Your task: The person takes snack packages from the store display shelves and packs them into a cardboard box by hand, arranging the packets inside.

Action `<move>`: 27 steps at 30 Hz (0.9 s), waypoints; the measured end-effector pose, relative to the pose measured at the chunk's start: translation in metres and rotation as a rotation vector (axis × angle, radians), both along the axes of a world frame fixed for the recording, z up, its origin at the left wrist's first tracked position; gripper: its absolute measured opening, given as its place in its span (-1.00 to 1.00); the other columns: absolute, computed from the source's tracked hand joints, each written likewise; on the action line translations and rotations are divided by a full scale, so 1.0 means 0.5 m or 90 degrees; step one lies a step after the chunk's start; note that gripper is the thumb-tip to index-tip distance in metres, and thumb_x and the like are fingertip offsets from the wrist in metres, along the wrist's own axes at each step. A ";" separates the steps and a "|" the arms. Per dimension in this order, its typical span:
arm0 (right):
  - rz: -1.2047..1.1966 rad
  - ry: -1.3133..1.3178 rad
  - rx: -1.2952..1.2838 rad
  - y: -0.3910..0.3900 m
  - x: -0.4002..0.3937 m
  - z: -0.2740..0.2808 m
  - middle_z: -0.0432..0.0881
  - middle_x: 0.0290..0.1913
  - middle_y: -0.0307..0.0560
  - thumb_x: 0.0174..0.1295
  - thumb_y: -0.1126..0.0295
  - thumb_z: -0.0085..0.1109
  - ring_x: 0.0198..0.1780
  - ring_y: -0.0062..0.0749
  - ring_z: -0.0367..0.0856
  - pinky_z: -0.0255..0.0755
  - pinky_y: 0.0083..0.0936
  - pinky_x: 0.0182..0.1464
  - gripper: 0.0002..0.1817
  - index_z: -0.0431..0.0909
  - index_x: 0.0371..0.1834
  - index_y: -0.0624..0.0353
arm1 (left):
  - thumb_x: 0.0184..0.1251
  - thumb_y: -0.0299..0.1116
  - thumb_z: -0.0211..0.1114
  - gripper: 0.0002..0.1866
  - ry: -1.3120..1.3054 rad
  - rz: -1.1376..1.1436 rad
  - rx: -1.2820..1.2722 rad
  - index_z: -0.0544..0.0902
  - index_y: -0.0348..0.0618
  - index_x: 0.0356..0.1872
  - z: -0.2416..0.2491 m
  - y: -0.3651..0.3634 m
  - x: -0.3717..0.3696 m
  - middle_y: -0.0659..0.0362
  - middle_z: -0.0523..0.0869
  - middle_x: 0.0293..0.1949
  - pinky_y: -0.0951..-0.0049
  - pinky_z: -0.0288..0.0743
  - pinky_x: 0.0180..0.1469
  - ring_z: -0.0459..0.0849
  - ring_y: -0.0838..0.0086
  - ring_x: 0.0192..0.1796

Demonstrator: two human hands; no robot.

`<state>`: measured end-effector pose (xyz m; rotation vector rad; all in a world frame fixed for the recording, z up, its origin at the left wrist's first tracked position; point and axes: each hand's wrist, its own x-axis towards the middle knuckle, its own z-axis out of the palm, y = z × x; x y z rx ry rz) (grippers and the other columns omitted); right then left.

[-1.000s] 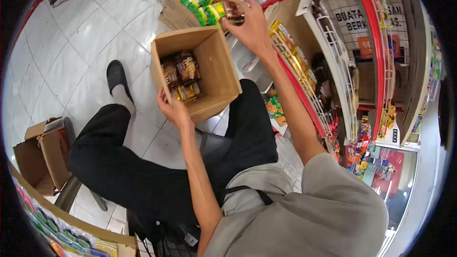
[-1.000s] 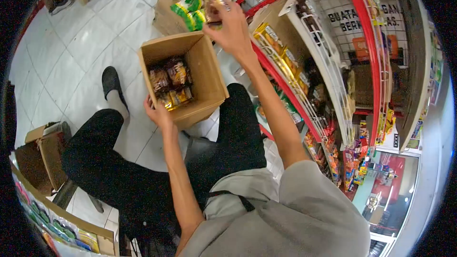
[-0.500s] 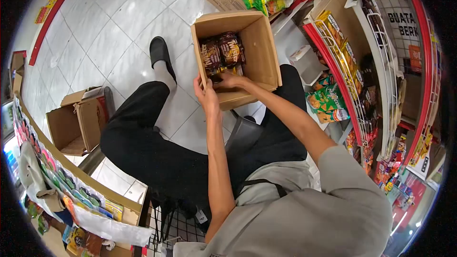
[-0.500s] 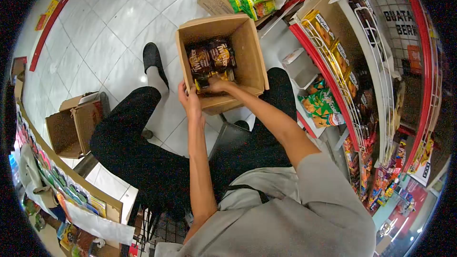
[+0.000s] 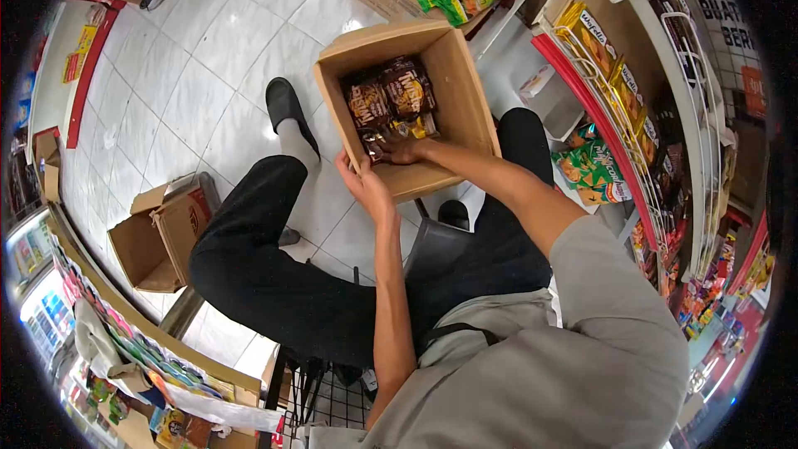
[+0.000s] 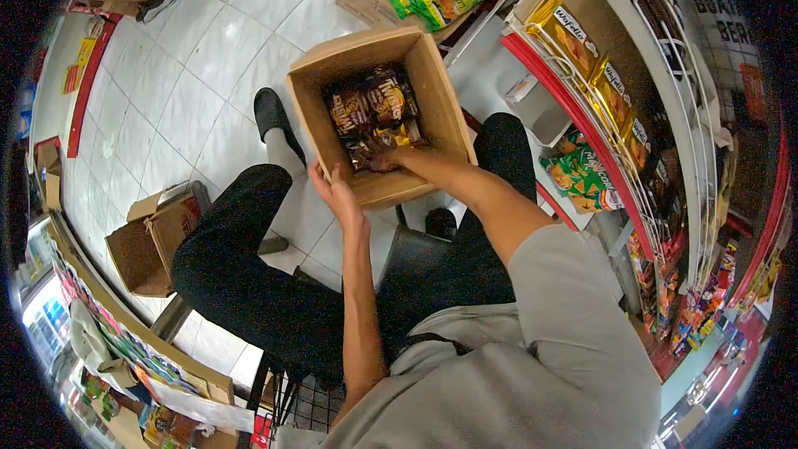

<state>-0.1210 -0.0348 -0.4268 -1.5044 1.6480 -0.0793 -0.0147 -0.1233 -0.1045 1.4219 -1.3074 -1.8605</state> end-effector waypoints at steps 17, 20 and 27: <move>-0.153 0.097 0.231 0.074 -0.088 -0.112 0.75 0.03 0.13 0.23 0.16 0.25 -0.08 0.05 0.71 0.59 -0.06 -0.06 -0.49 0.61 0.22 0.14 | 0.58 -0.53 0.06 -0.63 -0.015 0.006 -0.099 0.43 -0.21 0.33 -0.024 -0.002 0.005 0.09 0.58 0.16 0.33 0.38 0.29 0.57 0.32 0.16; -0.010 0.189 0.148 0.082 -0.086 -0.173 0.80 -0.06 0.08 0.19 0.16 0.30 -0.15 0.03 0.72 0.60 -0.05 -0.11 -0.54 0.72 0.11 0.16 | 0.57 -0.54 0.06 -0.63 -0.011 0.010 -0.108 0.43 -0.22 0.34 -0.017 -0.004 -0.001 0.08 0.58 0.16 0.33 0.39 0.28 0.58 0.32 0.16; -0.192 0.063 0.303 0.088 -0.107 -0.249 0.81 0.00 0.11 0.17 0.14 0.35 -0.05 0.08 0.75 0.65 -0.07 0.00 -0.60 0.80 -0.02 0.16 | 0.57 -0.50 0.07 -0.57 -0.014 0.010 -0.110 0.41 -0.20 0.40 -0.026 0.002 0.001 0.08 0.59 0.18 0.35 0.41 0.25 0.59 0.34 0.16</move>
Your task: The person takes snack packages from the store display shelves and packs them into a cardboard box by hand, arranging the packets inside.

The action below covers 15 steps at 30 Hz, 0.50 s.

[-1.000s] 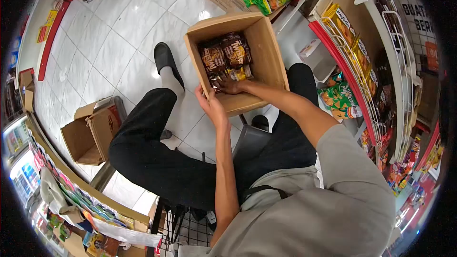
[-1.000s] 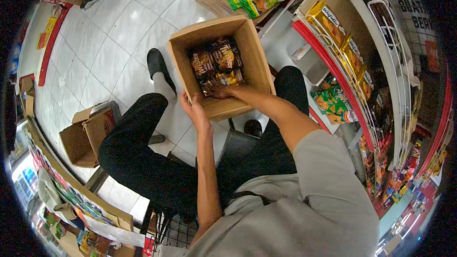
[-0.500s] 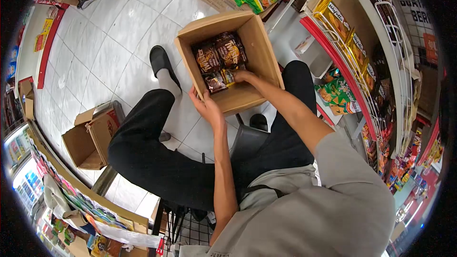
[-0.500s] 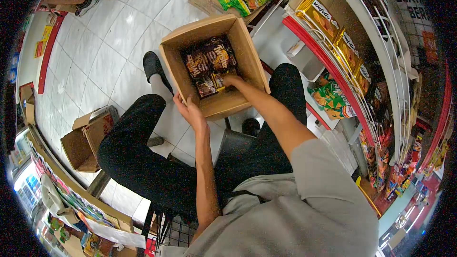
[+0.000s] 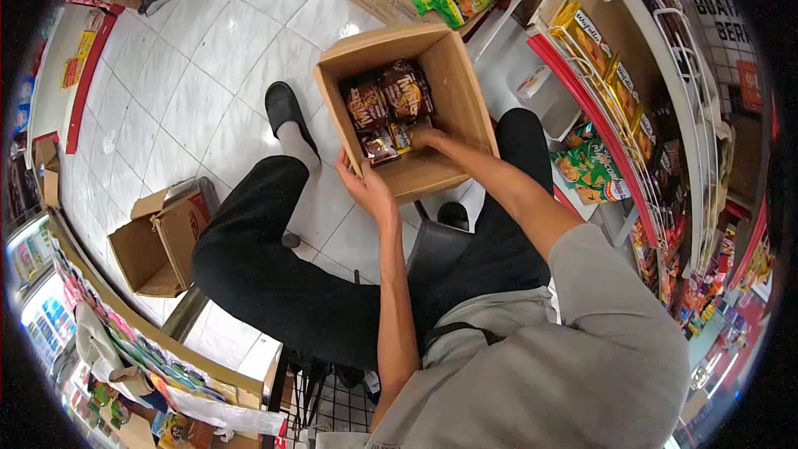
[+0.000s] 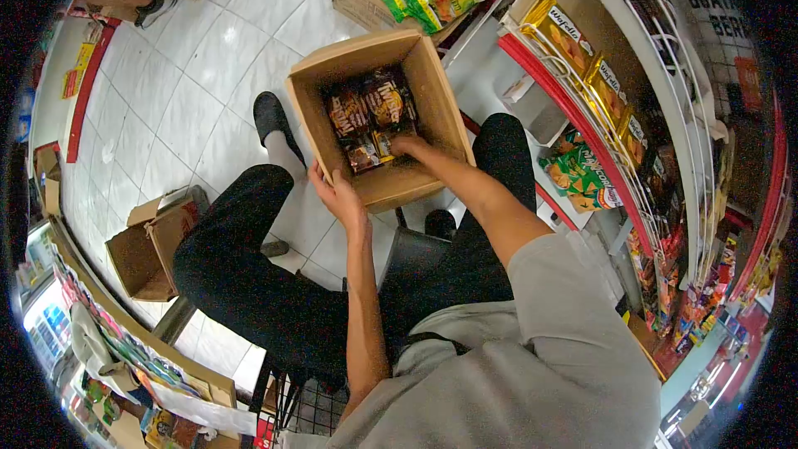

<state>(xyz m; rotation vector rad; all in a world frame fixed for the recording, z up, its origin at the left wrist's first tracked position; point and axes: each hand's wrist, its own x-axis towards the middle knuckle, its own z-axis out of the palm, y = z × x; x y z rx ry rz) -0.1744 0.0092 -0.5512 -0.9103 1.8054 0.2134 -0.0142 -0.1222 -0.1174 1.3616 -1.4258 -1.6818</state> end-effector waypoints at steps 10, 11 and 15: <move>-0.116 -0.042 0.094 -0.137 0.085 0.504 0.82 0.08 -0.15 0.33 0.07 0.20 0.01 -0.14 0.75 0.60 -0.12 0.00 -0.52 0.74 0.10 0.22 | 0.57 -0.47 0.07 -0.52 -0.065 -0.055 -0.049 0.37 -0.18 0.46 -0.006 0.005 0.020 0.06 0.60 0.21 0.31 0.43 0.24 0.61 0.30 0.16; -0.108 -0.040 0.082 -0.131 0.089 0.471 0.80 0.10 -0.13 0.35 0.05 0.18 0.03 -0.13 0.73 0.59 -0.12 0.02 -0.50 0.72 0.13 0.22 | 0.56 -0.47 0.07 -0.51 -0.059 -0.057 -0.042 0.37 -0.18 0.47 -0.002 0.006 0.021 0.04 0.60 0.22 0.29 0.43 0.26 0.61 0.28 0.18; -0.078 -0.027 0.020 -0.099 0.089 0.432 0.73 0.20 -0.06 0.40 -0.03 0.10 0.12 -0.10 0.69 0.54 -0.11 0.12 -0.43 0.63 0.25 0.20 | 0.55 -0.47 0.09 -0.51 -0.100 -0.059 -0.077 0.39 -0.21 0.46 0.000 0.023 0.032 -0.02 0.60 0.28 0.24 0.41 0.33 0.60 0.19 0.25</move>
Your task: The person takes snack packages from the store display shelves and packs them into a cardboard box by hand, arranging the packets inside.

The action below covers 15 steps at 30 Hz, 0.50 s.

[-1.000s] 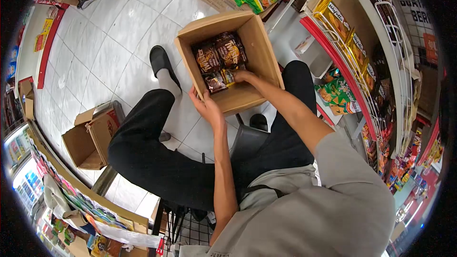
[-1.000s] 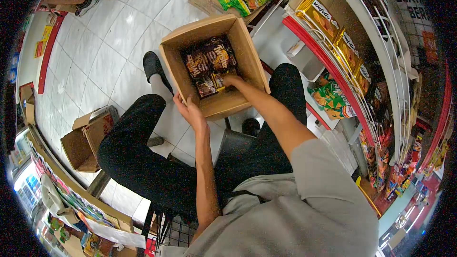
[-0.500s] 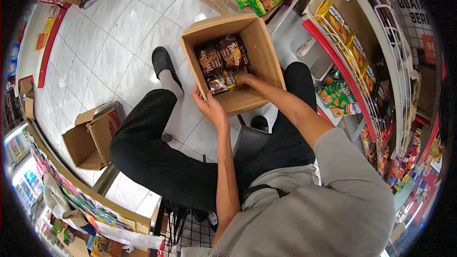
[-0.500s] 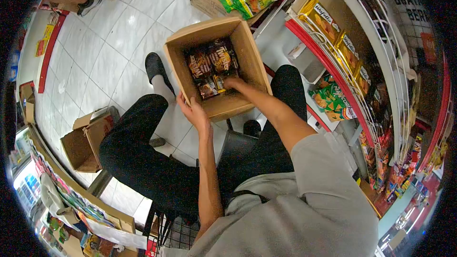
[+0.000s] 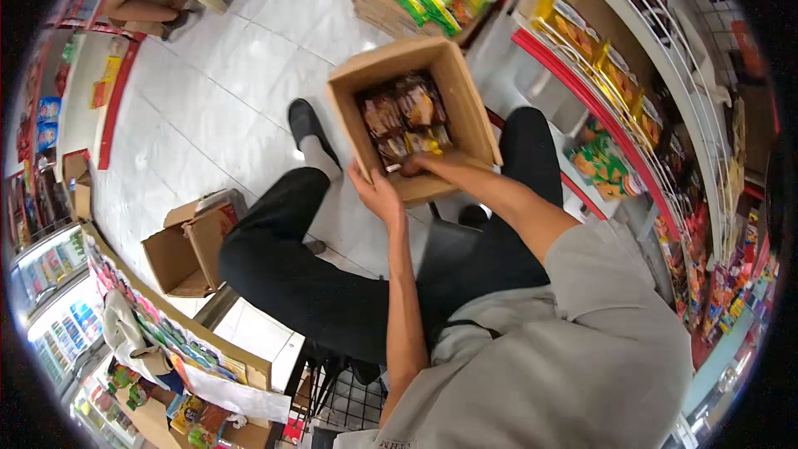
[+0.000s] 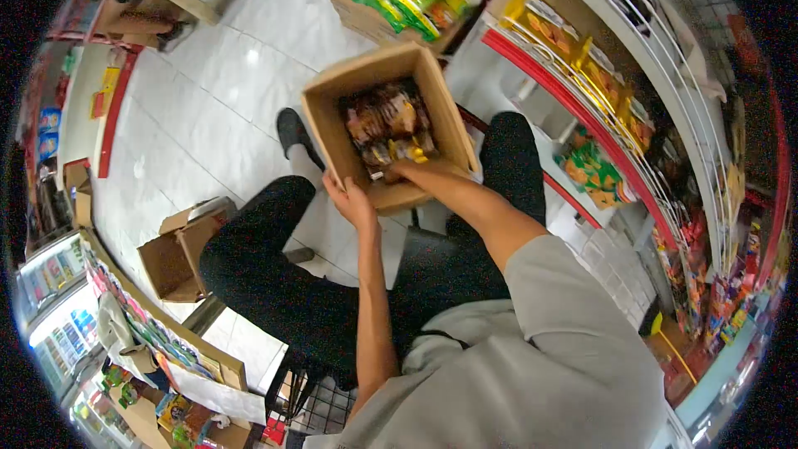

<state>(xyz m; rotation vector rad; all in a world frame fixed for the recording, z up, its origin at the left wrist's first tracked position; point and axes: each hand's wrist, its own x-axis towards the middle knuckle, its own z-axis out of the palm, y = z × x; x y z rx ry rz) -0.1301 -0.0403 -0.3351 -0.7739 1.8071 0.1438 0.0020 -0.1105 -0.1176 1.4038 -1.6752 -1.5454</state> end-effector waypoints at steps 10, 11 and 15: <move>0.012 -0.084 -0.276 -0.055 -0.042 0.167 0.56 0.44 0.11 0.53 -0.23 -0.10 0.36 -0.02 0.57 0.42 -0.09 0.36 -0.23 0.41 0.54 0.15 | 0.30 -0.46 0.26 -0.45 -0.112 0.031 -0.204 0.51 -0.34 0.34 -0.048 -0.050 -0.009 -0.19 0.55 0.31 0.07 0.32 0.45 0.50 -0.03 0.40; -0.036 -0.110 -0.319 -0.037 -0.044 0.264 0.54 0.46 0.13 0.54 -0.25 -0.12 0.39 -0.01 0.56 0.40 -0.09 0.39 -0.20 0.39 0.57 0.15 | 0.23 -0.43 0.37 -0.43 -0.200 0.036 -0.282 0.53 -0.29 0.31 -0.004 -0.046 -0.024 -0.17 0.56 0.26 0.00 0.36 0.37 0.53 -0.07 0.32; -0.388 -0.148 -0.572 0.173 -0.023 0.626 0.59 0.37 0.18 0.63 -0.02 -0.03 0.40 -0.05 0.54 0.42 -0.16 0.40 -0.39 0.42 0.52 0.22 | 0.40 -0.41 0.31 -0.57 -0.157 -0.097 -0.415 0.59 -0.27 0.27 0.131 0.032 -0.104 -0.12 0.58 0.22 -0.05 0.38 0.37 0.54 -0.10 0.28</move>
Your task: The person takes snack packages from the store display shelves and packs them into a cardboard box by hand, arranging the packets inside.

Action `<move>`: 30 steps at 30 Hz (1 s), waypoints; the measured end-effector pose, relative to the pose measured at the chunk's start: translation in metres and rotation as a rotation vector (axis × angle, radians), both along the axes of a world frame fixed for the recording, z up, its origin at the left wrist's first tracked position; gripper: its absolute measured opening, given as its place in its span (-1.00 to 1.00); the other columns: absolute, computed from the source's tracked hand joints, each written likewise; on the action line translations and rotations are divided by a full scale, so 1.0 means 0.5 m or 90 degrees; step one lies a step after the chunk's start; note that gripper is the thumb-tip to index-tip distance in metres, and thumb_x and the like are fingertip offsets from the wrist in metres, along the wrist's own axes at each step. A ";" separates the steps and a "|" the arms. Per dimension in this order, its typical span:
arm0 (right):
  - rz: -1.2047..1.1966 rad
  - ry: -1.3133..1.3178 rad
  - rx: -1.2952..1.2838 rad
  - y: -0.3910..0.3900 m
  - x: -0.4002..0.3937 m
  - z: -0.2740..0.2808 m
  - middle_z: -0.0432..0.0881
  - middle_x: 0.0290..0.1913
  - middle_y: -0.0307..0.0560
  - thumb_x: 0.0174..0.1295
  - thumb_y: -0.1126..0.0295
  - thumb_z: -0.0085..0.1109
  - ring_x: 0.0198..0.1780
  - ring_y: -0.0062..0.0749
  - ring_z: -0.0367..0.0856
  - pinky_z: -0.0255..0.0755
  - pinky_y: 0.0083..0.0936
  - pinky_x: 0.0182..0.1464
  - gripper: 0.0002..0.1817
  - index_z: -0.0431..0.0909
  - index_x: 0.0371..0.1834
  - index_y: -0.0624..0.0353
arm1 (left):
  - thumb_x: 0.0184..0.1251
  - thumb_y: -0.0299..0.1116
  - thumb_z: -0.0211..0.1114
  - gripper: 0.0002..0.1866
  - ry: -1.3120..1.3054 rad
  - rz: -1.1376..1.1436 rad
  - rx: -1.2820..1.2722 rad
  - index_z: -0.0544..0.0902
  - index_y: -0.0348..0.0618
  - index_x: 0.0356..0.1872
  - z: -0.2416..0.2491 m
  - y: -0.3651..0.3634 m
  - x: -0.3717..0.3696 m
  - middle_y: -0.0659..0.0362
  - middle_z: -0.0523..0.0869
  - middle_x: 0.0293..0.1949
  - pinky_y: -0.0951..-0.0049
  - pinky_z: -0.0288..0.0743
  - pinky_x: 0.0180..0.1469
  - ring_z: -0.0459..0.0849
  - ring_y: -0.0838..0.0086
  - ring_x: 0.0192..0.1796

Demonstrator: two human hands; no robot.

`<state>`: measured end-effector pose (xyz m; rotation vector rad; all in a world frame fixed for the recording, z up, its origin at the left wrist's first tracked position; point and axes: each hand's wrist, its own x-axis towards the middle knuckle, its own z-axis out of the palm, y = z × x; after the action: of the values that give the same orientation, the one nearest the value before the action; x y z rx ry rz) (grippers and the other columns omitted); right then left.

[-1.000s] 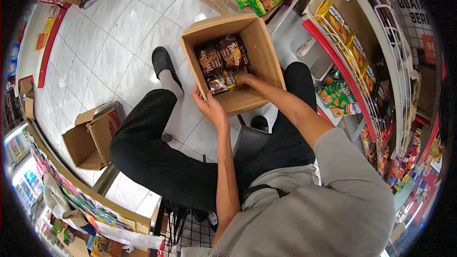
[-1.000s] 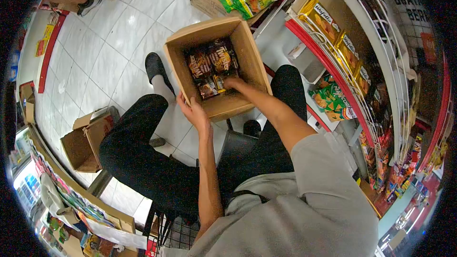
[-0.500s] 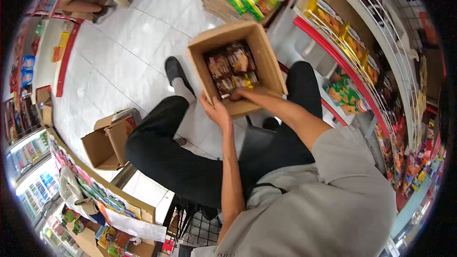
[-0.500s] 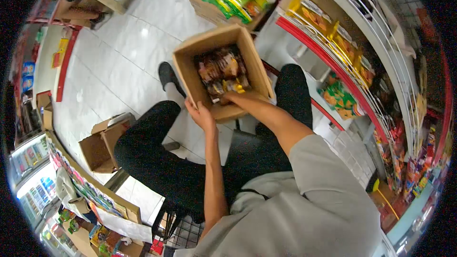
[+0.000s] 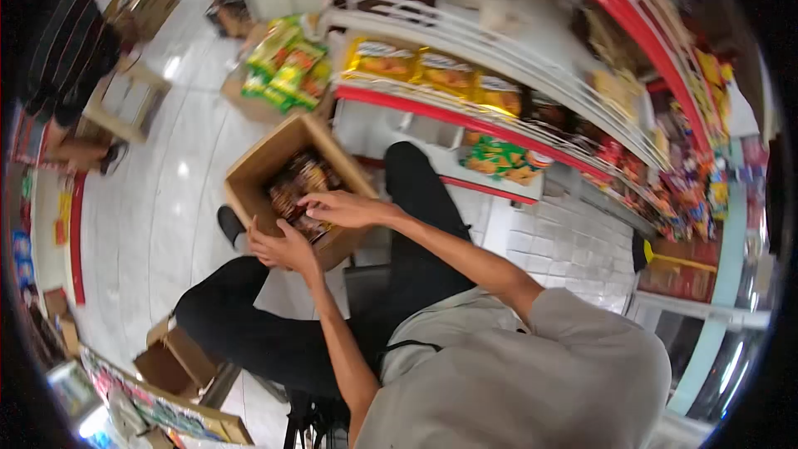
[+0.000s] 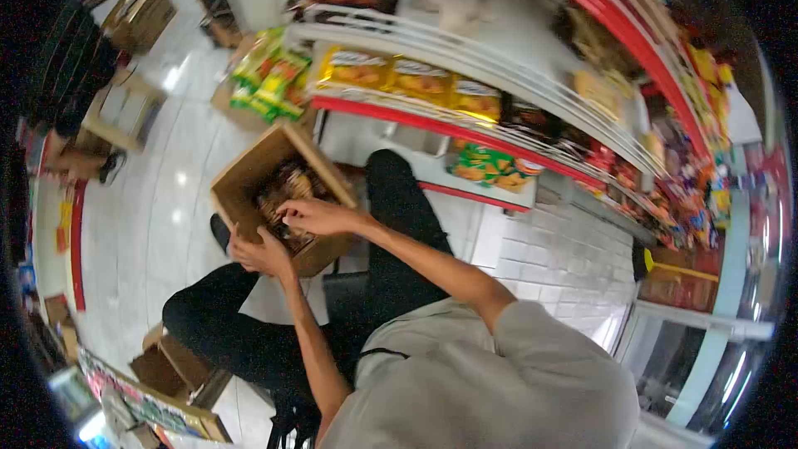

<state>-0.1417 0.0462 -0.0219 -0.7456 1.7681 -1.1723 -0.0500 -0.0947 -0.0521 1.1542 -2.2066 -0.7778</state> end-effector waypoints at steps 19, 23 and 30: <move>-0.660 0.919 0.273 0.809 0.085 0.604 0.67 0.08 0.07 0.38 0.43 0.22 0.17 0.04 0.65 0.47 -0.22 0.26 -0.75 0.62 0.08 0.22 | 0.36 -0.40 0.41 -0.06 -0.132 -0.547 0.069 0.08 0.12 0.69 -0.015 0.260 0.013 -0.19 0.44 0.40 -0.16 0.24 0.41 0.52 -0.20 0.34; -0.535 0.997 0.244 0.952 -0.062 0.610 0.64 0.19 0.13 0.35 0.30 0.32 0.31 0.09 0.56 0.40 -0.18 0.38 -0.57 0.59 0.25 0.16 | 0.44 -0.46 0.36 -0.10 -0.110 -0.608 0.121 0.06 0.13 0.69 0.000 0.241 0.025 -0.16 0.51 0.35 -0.22 0.35 0.31 0.55 -0.15 0.31; -0.384 0.552 0.412 1.063 -0.156 0.618 0.55 0.42 0.14 0.39 -0.02 0.32 0.43 -0.06 0.51 0.35 -0.24 0.49 -0.25 0.42 0.51 0.21 | 0.47 -0.17 0.35 -0.07 -0.277 -0.574 -0.011 -0.03 0.11 0.72 -0.013 0.200 0.060 -0.19 0.47 0.46 -0.39 0.15 0.46 0.55 -0.17 0.36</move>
<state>-0.2198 0.5777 0.2870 -0.3207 3.0384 -0.5217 -0.0200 0.0055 -0.0585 0.2609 -3.1292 -0.8818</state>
